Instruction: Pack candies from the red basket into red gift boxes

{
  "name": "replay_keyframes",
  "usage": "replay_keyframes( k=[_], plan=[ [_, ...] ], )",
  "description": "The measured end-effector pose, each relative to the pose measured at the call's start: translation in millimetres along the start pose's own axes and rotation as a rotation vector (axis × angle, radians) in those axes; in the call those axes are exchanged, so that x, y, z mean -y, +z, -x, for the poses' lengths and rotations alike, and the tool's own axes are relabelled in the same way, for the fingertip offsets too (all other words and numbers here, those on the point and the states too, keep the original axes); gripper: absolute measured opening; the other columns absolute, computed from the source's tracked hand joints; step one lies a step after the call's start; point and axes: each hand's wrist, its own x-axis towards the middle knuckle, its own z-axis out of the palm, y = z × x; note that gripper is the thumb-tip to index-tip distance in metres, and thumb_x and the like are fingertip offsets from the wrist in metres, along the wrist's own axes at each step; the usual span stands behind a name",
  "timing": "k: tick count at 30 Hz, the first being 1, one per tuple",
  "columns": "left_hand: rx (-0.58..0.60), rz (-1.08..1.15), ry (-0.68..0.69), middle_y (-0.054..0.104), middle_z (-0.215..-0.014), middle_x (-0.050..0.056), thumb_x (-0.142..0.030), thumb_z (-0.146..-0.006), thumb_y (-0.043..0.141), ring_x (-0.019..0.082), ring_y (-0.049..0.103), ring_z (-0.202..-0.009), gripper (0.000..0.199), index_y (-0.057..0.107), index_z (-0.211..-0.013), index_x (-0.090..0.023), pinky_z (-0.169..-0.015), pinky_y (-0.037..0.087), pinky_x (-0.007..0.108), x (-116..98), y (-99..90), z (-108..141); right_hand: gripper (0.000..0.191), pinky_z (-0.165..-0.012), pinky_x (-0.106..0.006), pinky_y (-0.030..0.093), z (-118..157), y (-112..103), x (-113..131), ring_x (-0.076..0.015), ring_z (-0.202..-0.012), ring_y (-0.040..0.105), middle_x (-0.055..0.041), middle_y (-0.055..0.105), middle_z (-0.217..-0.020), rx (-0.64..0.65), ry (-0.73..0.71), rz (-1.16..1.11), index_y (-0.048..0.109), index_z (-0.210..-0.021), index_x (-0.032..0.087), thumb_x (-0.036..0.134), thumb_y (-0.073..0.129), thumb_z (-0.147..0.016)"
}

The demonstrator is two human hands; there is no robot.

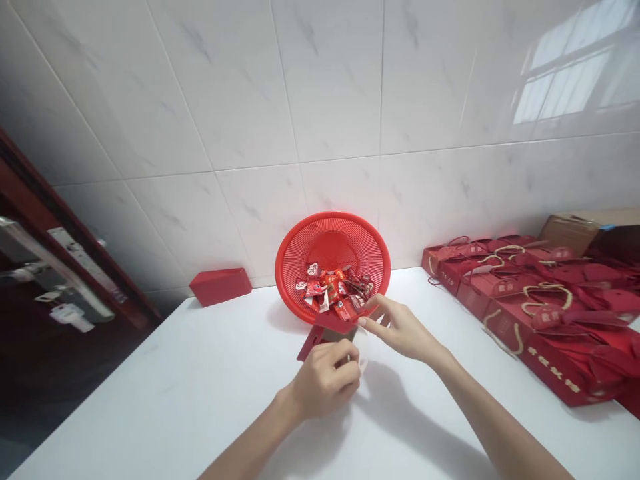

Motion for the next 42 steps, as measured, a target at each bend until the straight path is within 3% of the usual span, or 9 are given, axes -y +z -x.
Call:
replay_keyframes(
  k=[8, 13, 19, 23, 28, 33, 35, 39, 42],
  plan=[
    [0.092, 0.225, 0.044, 0.064, -0.076, 0.002, -0.006, -0.081, 0.051, 0.011, 0.052, -0.064, 0.022, 0.048, -0.064, -0.019, -0.06, 0.041, 0.025, -9, 35.5, 3, 0.037, -0.064, -0.029, 0.045, 4, -18, 4, -0.0216, -0.078, 0.066, -0.0046, 0.072, -0.092, 0.233, 0.049, 0.137, 0.057, -0.095, 0.022, 0.049, 0.075, -0.077],
    [0.297, 0.375, -0.099, 0.069, -0.091, 0.008, -0.05, -0.095, 0.049, 0.018, 0.059, -0.077, 0.041, 0.057, -0.07, -0.019, -0.072, 0.048, 0.032, -8, 24.4, -3, 0.021, -0.068, -0.027, 0.046, 2, -25, -3, -0.0194, -0.083, 0.065, -0.0052, 0.071, -0.098, 0.239, 0.035, 0.198, 0.057, -0.101, 0.021, 0.02, 0.065, -0.081],
    [0.453, 0.224, -0.339, 0.071, -0.114, 0.008, -0.031, -0.103, 0.039, 0.022, 0.062, -0.101, 0.034, 0.07, -0.093, -0.02, -0.095, 0.047, 0.04, 1, 2.6, -14, 0.025, -0.064, -0.025, 0.042, 1, -30, -7, -0.0152, -0.073, 0.062, -0.0039, 0.071, -0.095, 0.253, -0.049, 0.239, 0.063, -0.096, 0.02, 0.004, 0.049, -0.082],
    [0.479, 0.182, -0.467, 0.071, -0.108, 0.005, -0.026, -0.101, 0.044, 0.021, 0.062, -0.1, 0.027, 0.07, -0.098, -0.021, -0.1, 0.045, 0.042, 3, 2.7, -15, 0.026, -0.065, -0.026, 0.041, 1, -27, -3, -0.0174, -0.075, 0.064, -0.005, 0.073, -0.087, 0.262, -0.033, 0.346, 0.068, -0.086, 0.018, 0.002, 0.048, -0.083],
    [0.371, 0.149, -0.591, 0.061, -0.078, 0.004, -0.034, -0.098, 0.049, 0.019, 0.058, -0.079, 0.033, 0.065, -0.073, -0.019, -0.084, 0.049, 0.038, 6, 12.5, -9, 0.012, -0.069, -0.029, 0.042, 5, -25, 5, -0.0229, -0.084, 0.067, -0.0071, 0.074, -0.091, 0.271, 0.031, 0.451, 0.07, -0.093, 0.019, 0.026, 0.06, -0.091],
    [0.365, 0.245, -0.733, 0.061, -0.075, 0.002, -0.031, -0.089, 0.061, 0.019, 0.059, -0.076, 0.023, 0.061, -0.069, -0.02, -0.074, 0.05, 0.032, 16, -1.6, -14, 0.049, -0.07, -0.033, 0.044, 12, -25, 9, -0.0284, -0.087, 0.066, -0.0092, 0.069, -0.1, 0.365, 0.006, 0.534, 0.063, -0.103, 0.02, 0.063, 0.069, -0.08],
    [0.493, 0.31, -0.729, 0.068, -0.092, 0.003, -0.024, -0.083, 0.065, 0.021, 0.064, -0.09, 0.005, 0.068, -0.086, -0.021, -0.084, 0.052, 0.034, 20, -17.8, -17, 0.057, -0.069, -0.035, 0.046, 14, -24, 9, -0.0288, -0.086, 0.065, -0.01, 0.066, -0.105, 0.413, -0.004, 0.551, 0.061, -0.102, 0.02, 0.069, 0.069, -0.074],
    [0.733, 0.36, -0.681, 0.051, -0.151, 0.007, -0.029, -0.081, 0.071, 0.03, 0.048, -0.137, 0.053, 0.062, -0.132, -0.031, -0.108, 0.046, 0.041, 29, -50.1, -13, 0.069, -0.073, -0.039, 0.049, 15, -22, 7, -0.0333, -0.091, 0.065, -0.0135, 0.062, -0.115, 0.468, 0.029, 0.553, 0.06, -0.109, 0.02, 0.074, 0.072, -0.067],
    [0.822, 0.354, -0.67, 0.033, -0.163, 0.009, -0.041, -0.079, 0.076, 0.035, 0.034, -0.148, 0.073, 0.05, -0.146, -0.035, -0.111, 0.044, 0.047, 35, -60.6, -1, 0.074, -0.082, -0.044, 0.05, 16, -19, 4, -0.039, -0.104, 0.064, -0.0182, 0.059, -0.127, 0.489, 0.046, 0.577, 0.058, -0.117, 0.02, 0.07, 0.076, -0.065]
  ],
)
